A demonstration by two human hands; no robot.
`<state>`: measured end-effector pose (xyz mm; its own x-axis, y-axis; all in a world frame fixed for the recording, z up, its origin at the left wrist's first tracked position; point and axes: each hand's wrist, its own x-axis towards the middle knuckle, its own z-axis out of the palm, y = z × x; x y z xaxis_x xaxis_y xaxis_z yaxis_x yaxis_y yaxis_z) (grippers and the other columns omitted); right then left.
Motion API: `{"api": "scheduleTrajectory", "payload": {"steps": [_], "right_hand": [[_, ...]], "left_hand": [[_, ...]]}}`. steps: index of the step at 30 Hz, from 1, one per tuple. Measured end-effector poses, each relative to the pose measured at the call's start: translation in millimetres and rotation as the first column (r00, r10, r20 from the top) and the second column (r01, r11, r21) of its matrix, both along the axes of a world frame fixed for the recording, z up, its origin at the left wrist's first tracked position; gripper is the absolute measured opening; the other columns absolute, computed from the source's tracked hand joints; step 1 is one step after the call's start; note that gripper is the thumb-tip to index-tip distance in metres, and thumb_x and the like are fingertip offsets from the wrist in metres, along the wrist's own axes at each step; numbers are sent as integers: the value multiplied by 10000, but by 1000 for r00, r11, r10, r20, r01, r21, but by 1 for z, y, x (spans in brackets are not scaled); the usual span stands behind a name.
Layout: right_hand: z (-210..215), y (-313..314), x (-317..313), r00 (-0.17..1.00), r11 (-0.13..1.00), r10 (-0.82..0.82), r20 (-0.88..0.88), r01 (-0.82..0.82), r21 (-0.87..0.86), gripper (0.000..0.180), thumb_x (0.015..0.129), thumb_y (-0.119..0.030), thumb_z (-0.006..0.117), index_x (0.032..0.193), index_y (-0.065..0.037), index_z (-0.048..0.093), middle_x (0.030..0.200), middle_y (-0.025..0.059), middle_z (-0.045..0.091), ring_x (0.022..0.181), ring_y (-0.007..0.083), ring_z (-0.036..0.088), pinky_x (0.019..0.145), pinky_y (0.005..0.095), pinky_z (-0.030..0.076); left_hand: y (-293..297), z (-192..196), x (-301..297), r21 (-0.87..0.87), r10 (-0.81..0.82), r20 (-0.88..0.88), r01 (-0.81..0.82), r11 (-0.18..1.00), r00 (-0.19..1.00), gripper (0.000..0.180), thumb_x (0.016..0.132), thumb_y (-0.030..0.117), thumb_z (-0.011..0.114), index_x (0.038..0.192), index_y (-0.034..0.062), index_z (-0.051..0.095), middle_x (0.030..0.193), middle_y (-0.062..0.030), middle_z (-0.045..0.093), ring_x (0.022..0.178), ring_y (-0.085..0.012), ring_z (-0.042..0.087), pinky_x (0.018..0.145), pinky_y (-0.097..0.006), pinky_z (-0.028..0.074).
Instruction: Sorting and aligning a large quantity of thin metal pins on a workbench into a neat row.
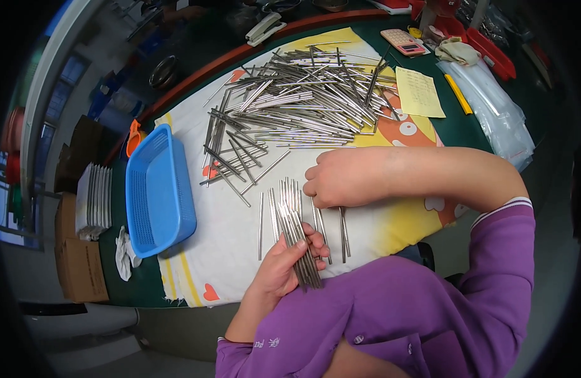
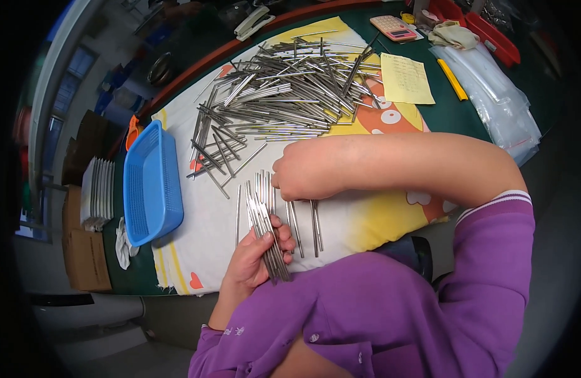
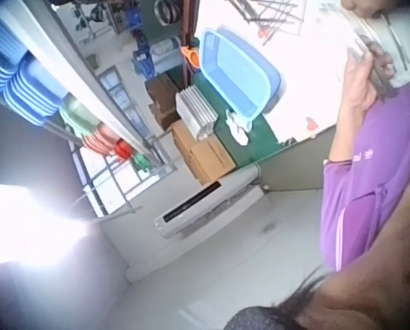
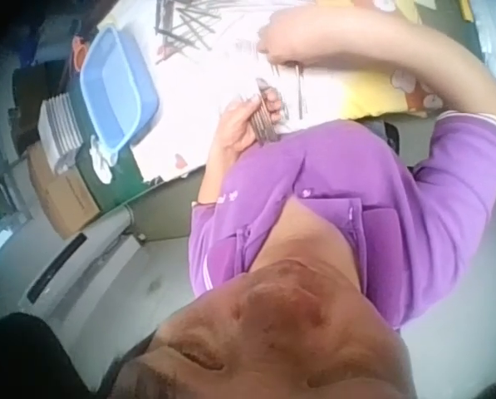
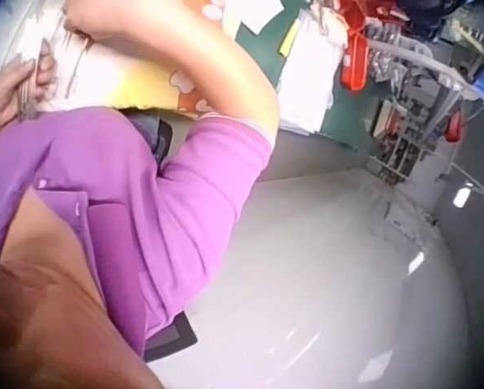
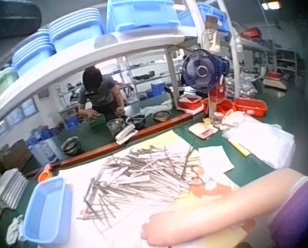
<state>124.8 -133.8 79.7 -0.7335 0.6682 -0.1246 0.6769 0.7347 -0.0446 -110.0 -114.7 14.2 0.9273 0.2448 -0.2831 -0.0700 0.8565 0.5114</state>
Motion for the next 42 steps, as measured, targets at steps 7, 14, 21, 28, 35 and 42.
{"api": "scheduleTrajectory", "payload": {"steps": [7, 14, 21, 28, 35, 42], "right_hand": [[50, -11, -1, 930, 937, -171, -324, 53, -344, 108, 714, -126, 627, 784, -55, 587, 811, 73, 583, 831, 251, 572, 710, 370, 457], [-8, -34, -31, 325, 654, -753, -572, 267, -708, 447, 749, -114, 697, 1147, -46, 506, 893, 26, 541, 765, 91, 544, 668, 260, 459], [-19, -68, -57, -59, 238, -971, -231, -306, -922, 263, 919, -190, 504, 1106, -16, 441, 1108, 145, 524, 884, 189, 613, 648, 293, 524], [-47, -81, -68, -337, 781, -603, -723, -63, -622, 348, 948, -379, 406, 956, -31, 419, 775, 97, 591, 650, 170, 621, 584, 278, 524], [-9, -76, -27, -528, 891, -327, -784, 105, -442, 339, 929, -410, 446, 914, -81, 370, 614, 39, 458, 520, 141, 499, 515, 280, 453], [-52, -91, 16, -245, 860, -378, -893, 263, -437, 224, 811, -29, 651, 957, -27, 480, 739, 30, 541, 656, 95, 524, 597, 232, 446]], "left_hand": [[-6, 14, 9, 55, 60, -14, -59, 997, 998, 256, 930, 133, 464, 1163, 49, 395, 1170, -138, 489, 1151, -312, 482, 948, -475, 443], [-5, -6, 1, 117, -173, 27, 169, 979, 985, 290, 922, 177, 499, 1159, 58, 381, 993, -89, 534, 1002, -244, 552, 848, -374, 491], [-16, 16, 17, 286, -289, -91, 303, 909, 953, 116, 915, 126, 498, 942, 20, 536, 875, -83, 570, 829, -183, 580, 694, -269, 472], [-27, 21, 35, 273, -297, -103, 314, 909, 949, 187, 911, 154, 523, 1042, 21, 513, 885, -79, 581, 856, -170, 584, 695, -259, 483], [-34, 29, 46, 305, -409, -228, 463, 832, 884, 382, 913, 149, 524, 1235, 10, 376, 1131, -115, 503, 969, -156, 552, 824, -287, 488], [17, 33, 6, 949, 439, -48, 178, -259, 897, 407, 754, 105, 659, 1113, -1, 499, 1143, -172, 503, 1054, -346, 482, 910, -387, 401]]}}
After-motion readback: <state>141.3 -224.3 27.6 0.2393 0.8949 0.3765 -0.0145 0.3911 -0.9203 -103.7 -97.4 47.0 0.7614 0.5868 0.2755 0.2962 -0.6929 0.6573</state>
